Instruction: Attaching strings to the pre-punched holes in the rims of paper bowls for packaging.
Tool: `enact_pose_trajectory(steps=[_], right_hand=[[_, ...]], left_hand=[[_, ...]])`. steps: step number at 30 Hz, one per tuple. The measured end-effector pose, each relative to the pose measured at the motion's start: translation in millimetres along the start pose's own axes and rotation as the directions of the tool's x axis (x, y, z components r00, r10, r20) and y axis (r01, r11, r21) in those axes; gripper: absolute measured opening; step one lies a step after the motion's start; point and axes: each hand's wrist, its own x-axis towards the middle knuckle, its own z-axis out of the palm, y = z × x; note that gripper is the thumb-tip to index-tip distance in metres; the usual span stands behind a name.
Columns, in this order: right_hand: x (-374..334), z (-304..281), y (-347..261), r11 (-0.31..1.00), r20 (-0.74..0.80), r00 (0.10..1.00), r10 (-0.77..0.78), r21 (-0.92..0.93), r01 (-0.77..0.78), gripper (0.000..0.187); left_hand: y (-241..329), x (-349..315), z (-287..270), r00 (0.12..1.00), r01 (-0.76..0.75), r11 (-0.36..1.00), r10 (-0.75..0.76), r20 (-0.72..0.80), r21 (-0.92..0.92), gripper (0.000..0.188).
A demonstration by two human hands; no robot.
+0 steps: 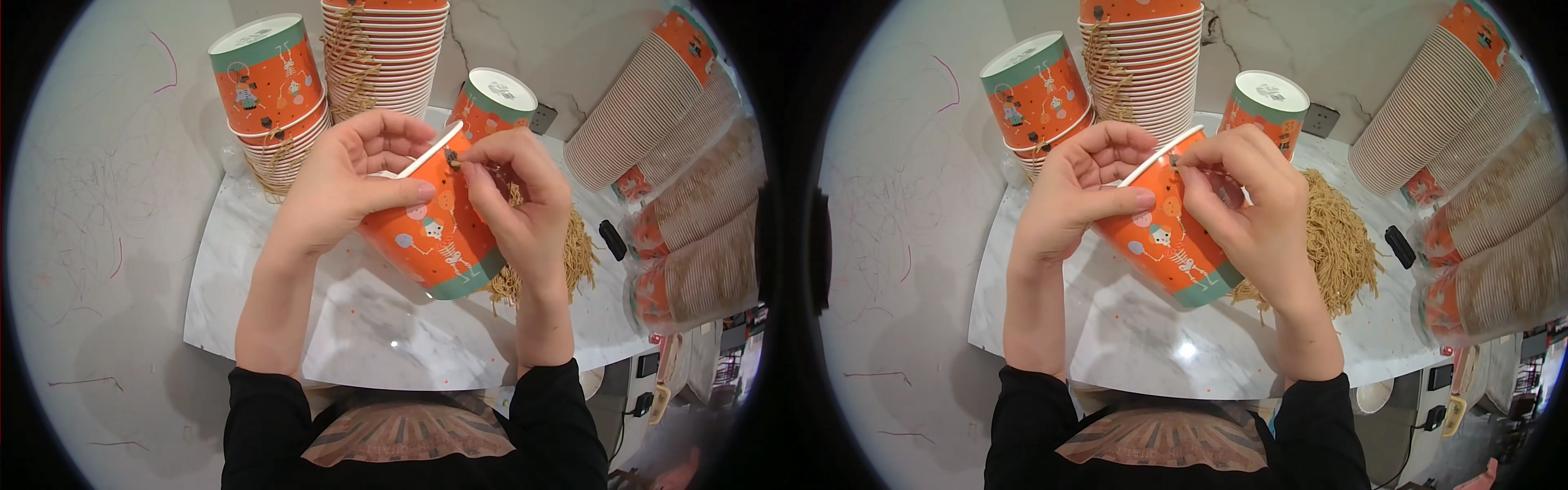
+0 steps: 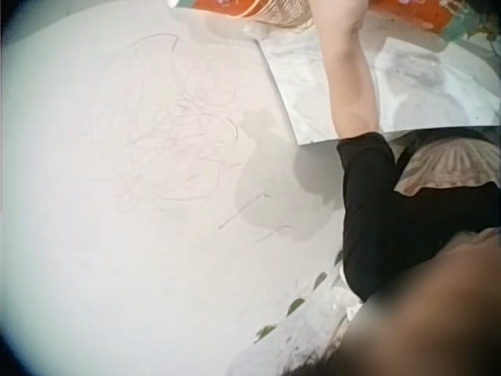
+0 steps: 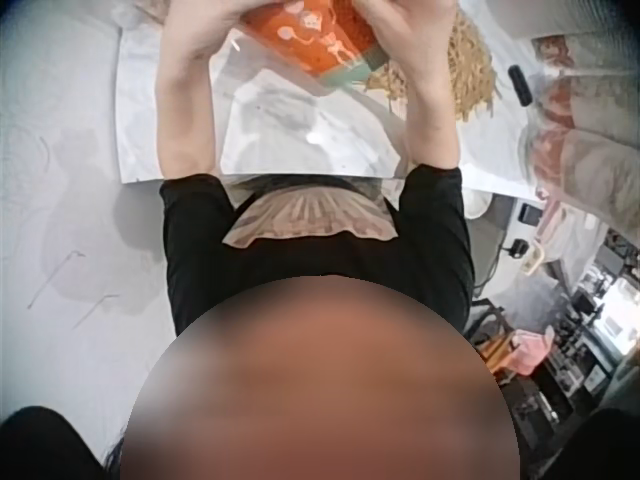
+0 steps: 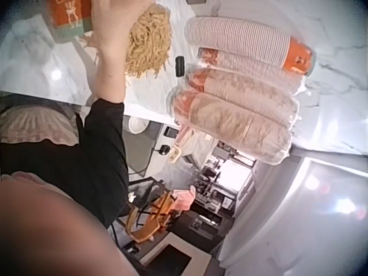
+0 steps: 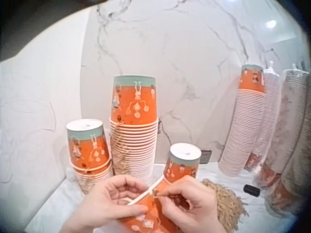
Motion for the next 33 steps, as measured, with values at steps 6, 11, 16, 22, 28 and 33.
enact_pose_trajectory(steps=[6, 11, 16, 22, 28, 33], right_hand=[[-0.2, -2.8, -0.1, 0.976, 0.053, 0.987, -0.154, -0.149, 0.161, 0.018], [-1.2, -3.1, 6.1, 0.934, 0.062, 0.958, -0.279, -0.215, 0.286, 0.023], [0.5, -2.0, 8.3, 0.884, 0.075, 0.914, -0.399, -0.233, 0.405, 0.029], [2.1, 0.8, 13.4, 0.838, 0.105, 0.876, -0.470, -0.257, 0.481, 0.032], [1.3, 5.2, 16.2, 0.866, 0.077, 0.901, -0.428, -0.251, 0.433, 0.027], [1.0, 7.6, 16.8, 0.971, -0.016, 0.973, -0.231, -0.071, 0.230, 0.019]], left_hand=[[-1.9, 0.0, 2.6, 0.992, 0.125, 0.954, -0.116, 0.052, -0.273, 0.050], [4.5, -3.4, 2.8, 0.985, 0.156, 0.916, -0.118, 0.122, -0.370, 0.047], [4.1, -4.8, 0.8, 0.983, 0.172, 0.935, -0.141, 0.119, -0.310, 0.045], [1.7, -4.1, 0.5, 0.985, 0.167, 0.942, -0.147, 0.088, -0.291, 0.042], [-6.3, 0.5, -3.0, 0.975, 0.218, 0.933, -0.198, 0.098, -0.285, 0.032], [-10.4, 1.8, -7.0, 0.979, 0.205, 0.942, -0.194, 0.066, -0.265, 0.016]])
